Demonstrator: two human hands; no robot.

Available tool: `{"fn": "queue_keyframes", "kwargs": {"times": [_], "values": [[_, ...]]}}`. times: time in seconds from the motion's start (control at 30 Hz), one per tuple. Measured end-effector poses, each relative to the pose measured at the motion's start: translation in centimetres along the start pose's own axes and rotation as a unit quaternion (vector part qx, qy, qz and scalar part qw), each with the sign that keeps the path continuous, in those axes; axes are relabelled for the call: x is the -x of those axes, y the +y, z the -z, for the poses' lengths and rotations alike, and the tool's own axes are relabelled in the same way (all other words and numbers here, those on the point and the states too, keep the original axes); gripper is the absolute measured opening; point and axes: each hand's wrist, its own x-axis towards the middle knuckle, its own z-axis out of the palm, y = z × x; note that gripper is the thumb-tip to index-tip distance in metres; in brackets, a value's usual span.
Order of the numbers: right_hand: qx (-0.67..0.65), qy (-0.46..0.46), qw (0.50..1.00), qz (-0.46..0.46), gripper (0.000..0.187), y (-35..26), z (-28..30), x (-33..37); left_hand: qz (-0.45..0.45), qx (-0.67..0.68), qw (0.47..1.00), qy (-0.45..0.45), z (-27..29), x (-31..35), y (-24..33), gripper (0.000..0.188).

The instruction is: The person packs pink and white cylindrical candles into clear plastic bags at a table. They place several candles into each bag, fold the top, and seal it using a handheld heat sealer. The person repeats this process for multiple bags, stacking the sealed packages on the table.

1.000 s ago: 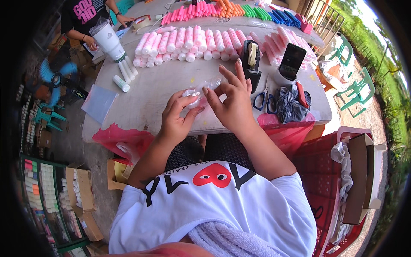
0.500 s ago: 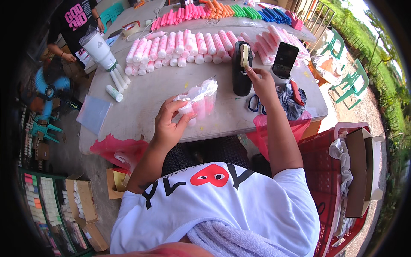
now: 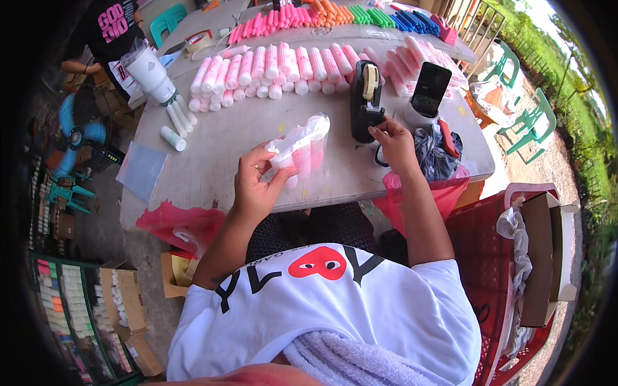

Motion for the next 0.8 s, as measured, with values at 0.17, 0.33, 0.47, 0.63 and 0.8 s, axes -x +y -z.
{"fn": "queue_keyframes", "kwargs": {"times": [0.17,0.33,0.47,0.63,0.8], "values": [[0.274,0.052,0.934,0.222,0.021,-8.0,-1.7,3.3,-0.039,-0.025,0.999,-0.021,-0.2,-0.3,0.3,0.049],[-0.032,-0.238,0.970,0.026,0.023,-15.5,-6.3,6.2,-0.034,-0.059,0.997,-0.021,-0.5,-0.5,1.8,0.051],[0.223,-0.203,0.948,0.105,0.031,-16.6,-7.8,5.2,-0.052,-0.063,0.997,0.002,-0.5,-0.5,2.7,0.049],[0.287,-0.157,0.942,0.069,0.038,-15.2,-7.2,5.8,-0.051,-0.086,0.995,-0.012,-0.7,-0.6,3.4,0.050],[0.075,-0.128,0.989,0.006,0.041,-9.9,-7.6,6.2,0.000,-0.054,0.996,-0.064,0.0,-0.7,2.7,0.056]]}}
